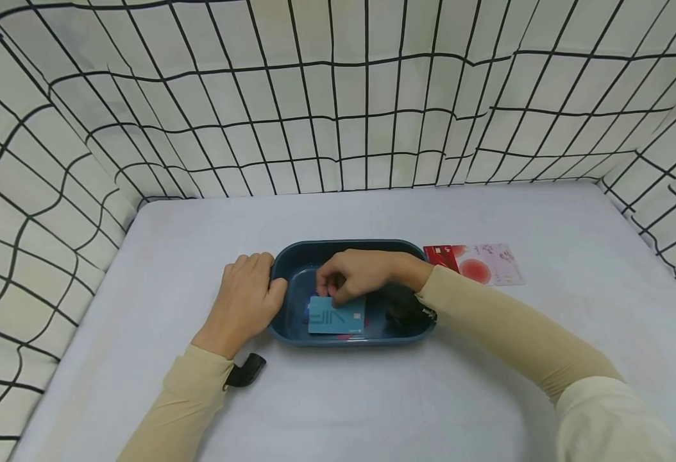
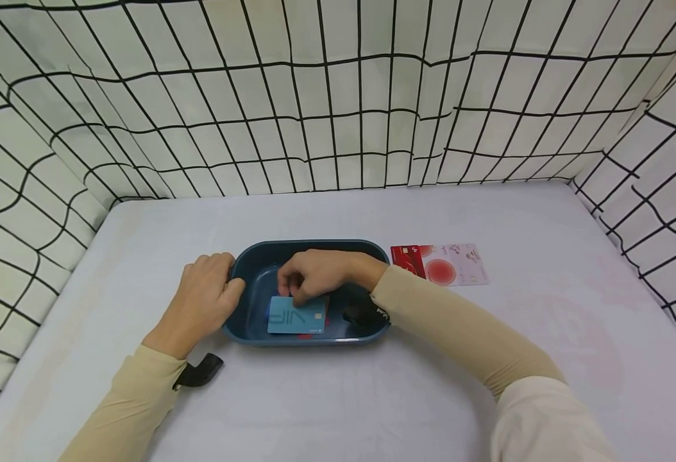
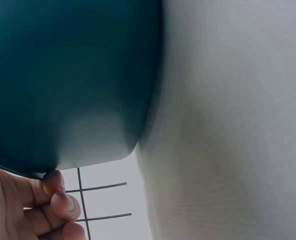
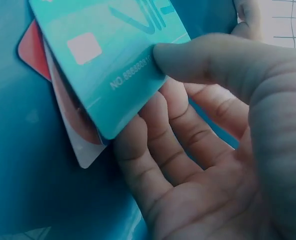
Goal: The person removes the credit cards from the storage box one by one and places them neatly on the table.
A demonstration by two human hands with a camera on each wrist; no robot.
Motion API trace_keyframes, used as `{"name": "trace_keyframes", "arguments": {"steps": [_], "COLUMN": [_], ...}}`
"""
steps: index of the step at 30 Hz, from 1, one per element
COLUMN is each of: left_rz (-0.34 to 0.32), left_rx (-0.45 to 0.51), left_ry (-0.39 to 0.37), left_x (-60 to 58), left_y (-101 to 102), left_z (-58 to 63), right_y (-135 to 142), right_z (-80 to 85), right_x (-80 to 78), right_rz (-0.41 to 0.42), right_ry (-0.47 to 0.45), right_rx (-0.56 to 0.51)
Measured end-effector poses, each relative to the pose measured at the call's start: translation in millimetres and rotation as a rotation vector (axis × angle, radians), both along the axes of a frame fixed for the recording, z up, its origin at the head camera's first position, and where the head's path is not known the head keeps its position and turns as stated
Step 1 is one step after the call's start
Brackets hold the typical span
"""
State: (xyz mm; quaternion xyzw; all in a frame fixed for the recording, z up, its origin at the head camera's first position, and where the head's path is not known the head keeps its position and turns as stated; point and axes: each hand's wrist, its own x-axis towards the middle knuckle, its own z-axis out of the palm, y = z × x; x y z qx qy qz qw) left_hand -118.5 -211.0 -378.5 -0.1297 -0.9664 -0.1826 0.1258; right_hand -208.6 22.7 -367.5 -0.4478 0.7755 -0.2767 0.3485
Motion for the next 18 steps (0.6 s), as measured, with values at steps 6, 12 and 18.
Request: {"name": "trace_keyframes", "arguments": {"steps": [6, 12, 18], "left_rz": [-0.002, -0.002, 0.000], "left_rx": [0.001, 0.000, -0.004], "left_ry": [-0.003, 0.003, 0.002], "left_x": [-0.9, -1.0, -1.0], "left_y": [-0.1, 0.4, 0.1], "left_z": [0.1, 0.6, 0.0], "right_y": [0.2, 1.2, 2.2], "right_z": [2.3, 4.0, 4.5], "right_x": [0.1, -0.3, -0.4], "right_rz": [-0.012, 0.004, -0.003], "right_ry": [-0.031, -0.058, -0.082], "right_rx": [-0.004, -0.007, -0.008]}}
